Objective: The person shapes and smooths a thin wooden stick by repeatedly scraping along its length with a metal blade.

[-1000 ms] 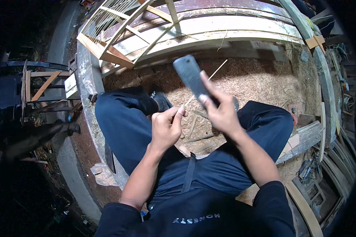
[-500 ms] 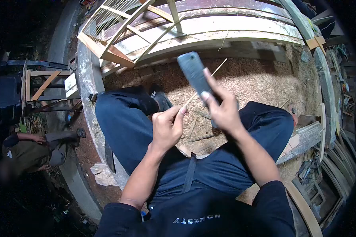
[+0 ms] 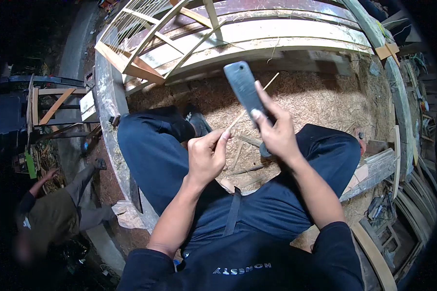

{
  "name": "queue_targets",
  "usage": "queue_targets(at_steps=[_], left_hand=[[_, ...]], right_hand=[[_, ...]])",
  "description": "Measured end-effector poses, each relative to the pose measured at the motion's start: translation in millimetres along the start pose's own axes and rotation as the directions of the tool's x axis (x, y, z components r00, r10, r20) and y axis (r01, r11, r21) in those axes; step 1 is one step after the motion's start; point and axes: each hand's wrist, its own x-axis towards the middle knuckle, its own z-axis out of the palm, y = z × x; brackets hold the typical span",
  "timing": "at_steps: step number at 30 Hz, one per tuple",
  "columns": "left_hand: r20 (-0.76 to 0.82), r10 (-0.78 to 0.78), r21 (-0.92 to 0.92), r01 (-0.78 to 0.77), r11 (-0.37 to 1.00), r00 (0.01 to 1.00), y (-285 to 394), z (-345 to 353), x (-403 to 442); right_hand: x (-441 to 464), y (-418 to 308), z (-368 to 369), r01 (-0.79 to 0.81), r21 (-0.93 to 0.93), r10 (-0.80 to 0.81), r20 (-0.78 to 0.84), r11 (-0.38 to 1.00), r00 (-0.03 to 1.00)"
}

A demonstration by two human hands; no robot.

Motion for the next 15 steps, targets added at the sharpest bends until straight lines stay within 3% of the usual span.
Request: queue_targets(at_steps=[2,4,6,8,10,11,12,14,15], left_hand=[[-0.001,0.0,0.023,0.0,1.0,1.0,0,-3,1],[0.014,-0.016,0.035,0.015,0.999,1.0,1,-3,-1],[-0.016,0.002,-0.001,-0.002,1.0,1.0,3,-1,0],[-0.027,0.006,-0.011,-0.006,1.0,1.0,3,1,2],[-0.025,-0.012,0.025,0.013,1.0,1.0,0,1,3],[-0.023,-0.013,0.031,0.013,0.999,1.0,0,0,3],[-0.038,0.013,0.022,-0.012,1.0,0.999,0,0,2],[-0.048,0.039,0.007,-0.038,0.999,0.998,0,-1,0],[-0.047,0.021,0.02,-0.02,1.0,0.999,0,0,1]], right_hand=[[-7,11,6,0.139,-0.038,-0.139,0.01,0.989,0.99],[-6,6,-1,-0.031,0.077,0.028,0.04,0.997,0.999],[5,10,-4,-0.045,0.079,0.049,-0.052,0.996,0.997],[-5,2,3,0.05,0.025,-0.051,0.04,0.998,0.998],[-15,-4,8,-0.028,0.071,0.016,0.167,0.997,0.986],[-10,8,8,0.066,0.074,-0.072,0.089,0.995,0.993],[-2,9,4,0.033,0.08,-0.034,0.001,0.996,0.999],[7,-4,-5,-0.157,0.132,0.155,0.025,0.979,0.988],[5,-10,-4,-0.114,0.101,0.109,0.055,0.988,0.993]])
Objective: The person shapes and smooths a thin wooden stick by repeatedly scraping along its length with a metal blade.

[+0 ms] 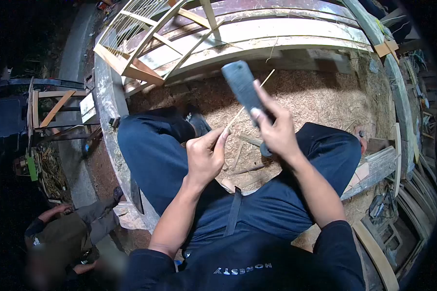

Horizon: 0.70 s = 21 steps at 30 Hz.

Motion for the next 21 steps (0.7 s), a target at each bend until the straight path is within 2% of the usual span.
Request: queue_targets(at_steps=[1,3,4,6,10,12,15,17,18,19,21], left_hand=[[-0.002,-0.021,0.015,0.021,1.0,1.0,0,1,1],[-0.018,0.003,0.032,-0.003,0.999,1.0,-3,1,1],[-0.025,0.024,0.031,-0.023,0.999,0.999,-4,0,-1],[-0.027,0.047,0.027,-0.047,0.999,0.998,-4,-1,-2],[-0.041,0.046,0.024,-0.045,0.999,0.998,-2,0,-3],[-0.028,0.095,0.045,-0.093,0.995,0.995,-7,-2,-5],[-0.047,0.084,0.051,-0.081,0.995,0.995,-2,2,-2],[-0.075,0.11,0.052,-0.106,0.993,0.991,-3,2,-1],[-0.05,0.096,0.063,-0.092,0.994,0.994,-5,1,-1],[-0.023,0.079,0.077,-0.077,0.994,0.997,-6,-1,-2],[-0.022,0.116,0.074,-0.114,0.991,0.993,-4,-2,-3]], right_hand=[[-5,8,7,0.219,-0.152,-0.219,0.016,0.964,0.976],[-14,15,10,0.152,-0.06,-0.145,0.109,0.987,0.983],[-8,18,12,0.227,-0.139,-0.227,0.016,0.964,0.974],[2,15,1,0.046,-0.046,-0.049,-0.058,0.998,0.997],[-4,11,1,0.118,-0.178,-0.126,-0.029,0.977,0.992],[0,14,-3,0.07,-0.113,-0.078,-0.066,0.991,0.995],[-2,10,0,-0.006,-0.027,0.004,-0.087,1.0,0.996],[-13,11,7,0.143,-0.111,-0.138,0.055,0.984,0.989],[-11,14,8,0.102,-0.065,-0.099,0.06,0.993,0.993],[-7,15,8,0.144,-0.045,-0.145,-0.026,0.989,0.989],[4,12,-3,0.051,-0.021,-0.053,-0.09,0.998,0.995]])
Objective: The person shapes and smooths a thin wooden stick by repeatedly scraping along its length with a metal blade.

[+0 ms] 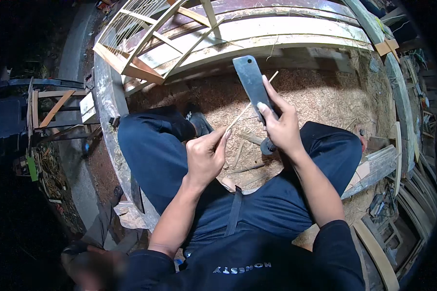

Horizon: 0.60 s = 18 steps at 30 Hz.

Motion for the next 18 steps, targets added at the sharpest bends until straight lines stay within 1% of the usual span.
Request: queue_targets(at_steps=[2,3,5,6,7,8,10,11,12,14,15,17,18], left_hand=[[-0.024,-0.039,0.001,0.039,0.999,0.999,4,4,3],[-0.021,-0.01,0.015,0.011,1.0,1.0,3,2,3],[-0.014,0.015,0.019,-0.014,1.0,1.0,-1,3,0],[-0.007,0.036,0.02,-0.035,0.999,0.999,-1,2,-2],[0.012,0.031,0.03,-0.032,0.999,0.999,1,2,0],[0.013,0.03,0.028,-0.03,0.999,0.999,0,2,0],[-0.004,0.011,0.036,-0.011,0.999,1.0,0,4,3],[-0.006,0.02,0.028,-0.02,0.999,1.0,-1,3,1],[-0.003,0.023,0.031,-0.023,0.999,1.0,-1,3,1],[0.035,0.015,0.038,-0.017,0.999,0.999,1,2,-1],[0.027,-0.005,0.037,0.004,0.999,1.0,3,3,1],[0.012,-0.001,0.027,0.001,1.0,1.0,2,4,2],[0.003,0.002,0.028,-0.002,1.0,1.0,2,3,2]], right_hand=[[-7,1,4,-0.045,-0.047,0.049,0.088,0.998,0.995],[-6,6,6,0.076,-0.073,-0.07,0.081,0.994,0.994],[-7,12,2,0.019,-0.019,-0.018,0.073,1.0,0.997],[-7,0,-1,-0.158,0.056,0.153,0.088,0.986,0.984],[0,10,-3,-0.11,0.045,0.109,0.033,0.993,0.994],[0,6,-3,-0.092,0.016,0.092,0.03,0.996,0.995],[-10,12,7,0.153,-0.07,-0.149,0.069,0.986,0.986],[-10,20,4,0.147,-0.031,-0.143,0.103,0.989,0.984],[-7,17,1,0.147,-0.027,-0.144,0.099,0.989,0.985],[-2,7,-3,-0.057,0.018,0.057,0.028,0.998,0.998],[0,7,-1,-0.055,0.075,0.054,0.014,0.996,0.998],[-9,0,3,-0.022,0.008,0.022,0.097,1.0,0.995],[-9,3,9,0.161,-0.08,-0.152,0.105,0.984,0.983]])
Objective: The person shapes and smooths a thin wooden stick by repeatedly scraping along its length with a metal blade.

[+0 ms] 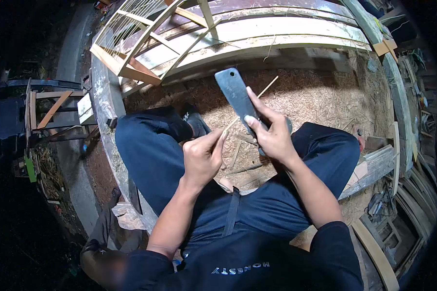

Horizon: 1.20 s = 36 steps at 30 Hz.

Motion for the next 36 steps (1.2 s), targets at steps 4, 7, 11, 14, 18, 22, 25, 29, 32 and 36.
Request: queue_targets(at_steps=[4,7,11,14,18,22,25,29,32,36], left_hand=[[0.019,0.012,0.023,-0.012,1.0,1.0,-3,1,-3],[-0.012,0.007,0.004,-0.007,1.0,1.0,-3,2,0],[0.005,-0.004,-0.012,0.004,1.0,1.0,-2,2,-2],[0.005,-0.076,-0.045,0.076,0.996,0.997,5,2,3],[-0.016,-0.057,-0.131,0.054,0.99,0.998,-2,0,1],[0.035,-0.057,-0.227,0.063,0.972,0.998,-1,2,0],[0.041,-0.079,-0.277,0.087,0.957,0.996,-1,3,-1],[0.167,-0.188,-0.246,0.225,0.943,0.968,3,-4,-1],[0.166,-0.188,-0.273,0.229,0.934,0.968,3,-3,-1],[0.14,-0.161,-0.275,0.194,0.941,0.977,5,-2,0]], right_hand=[[3,-17,-7,-0.428,0.21,0.419,0.092,0.879,0.904],[-4,9,2,-0.004,0.043,0.001,0.058,0.999,0.998],[8,3,-8,-0.237,0.26,0.261,-0.061,0.936,0.963],[-7,3,3,-0.015,0.099,0.004,0.112,0.995,0.994],[5,-3,-22,-0.291,0.321,0.264,0.125,0.901,0.956],[17,3,-43,-0.149,0.419,0.197,-0.073,0.896,0.978],[18,-1,-52,-0.193,0.479,0.255,-0.067,0.856,0.965],[18,-5,-56,-0.188,0.465,0.251,-0.076,0.865,0.965],[19,-4,-56,-0.182,0.442,0.245,-0.089,0.878,0.965],[19,-3,-58,-0.209,0.425,0.265,-0.076,0.88,0.961]])
